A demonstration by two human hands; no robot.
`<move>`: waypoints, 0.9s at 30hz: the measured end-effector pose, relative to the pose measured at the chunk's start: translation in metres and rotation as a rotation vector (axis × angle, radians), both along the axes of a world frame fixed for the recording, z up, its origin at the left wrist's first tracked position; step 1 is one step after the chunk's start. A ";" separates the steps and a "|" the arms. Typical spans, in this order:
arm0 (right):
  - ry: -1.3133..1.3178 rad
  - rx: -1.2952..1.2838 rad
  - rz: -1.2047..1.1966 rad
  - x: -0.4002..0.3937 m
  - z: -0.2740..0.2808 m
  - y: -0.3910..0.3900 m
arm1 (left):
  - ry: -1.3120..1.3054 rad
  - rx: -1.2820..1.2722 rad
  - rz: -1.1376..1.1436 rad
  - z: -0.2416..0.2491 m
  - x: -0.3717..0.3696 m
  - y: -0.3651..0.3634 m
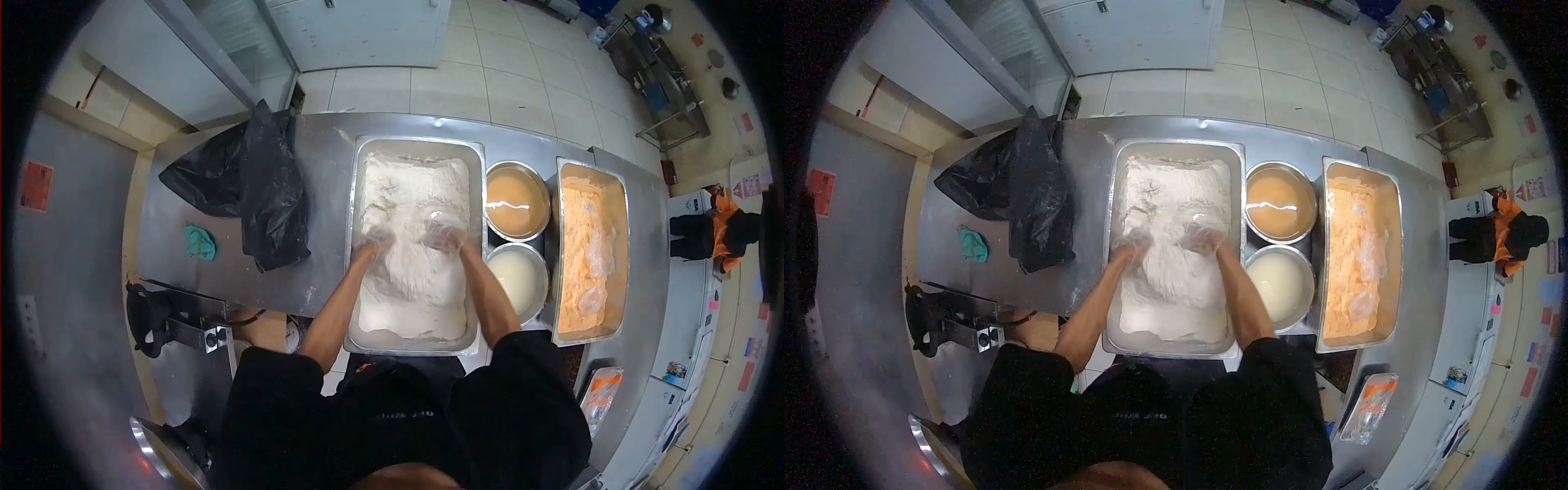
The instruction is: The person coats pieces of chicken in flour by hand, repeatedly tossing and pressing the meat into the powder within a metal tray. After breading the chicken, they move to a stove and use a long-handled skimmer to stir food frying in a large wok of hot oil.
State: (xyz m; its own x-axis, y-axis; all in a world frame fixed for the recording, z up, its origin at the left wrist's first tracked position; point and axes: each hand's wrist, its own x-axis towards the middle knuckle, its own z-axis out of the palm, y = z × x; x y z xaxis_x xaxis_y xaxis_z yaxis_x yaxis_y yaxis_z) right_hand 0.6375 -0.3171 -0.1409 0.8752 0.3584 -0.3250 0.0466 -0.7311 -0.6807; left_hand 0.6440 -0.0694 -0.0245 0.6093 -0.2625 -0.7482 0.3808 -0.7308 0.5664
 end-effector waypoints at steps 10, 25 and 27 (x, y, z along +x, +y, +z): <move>-0.009 -0.373 0.072 0.073 0.099 0.075 | -0.487 0.015 -0.331 -0.033 0.070 0.007; 0.397 0.392 -0.590 -0.119 0.050 0.055 | -0.626 -0.026 -0.715 -0.079 -0.069 0.032; 0.605 0.901 -0.695 -0.121 0.068 0.066 | -0.535 -0.045 -0.533 -0.072 -0.073 0.025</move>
State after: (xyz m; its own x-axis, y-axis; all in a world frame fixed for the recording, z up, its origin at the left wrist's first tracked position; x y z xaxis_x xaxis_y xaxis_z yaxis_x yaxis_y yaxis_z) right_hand 0.5162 -0.2516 -0.0734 0.7649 0.1881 -0.6160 -0.6439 0.2484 -0.7237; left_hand 0.5711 -0.0449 -0.0969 0.6686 -0.6463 -0.3678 -0.3526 -0.7110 0.6084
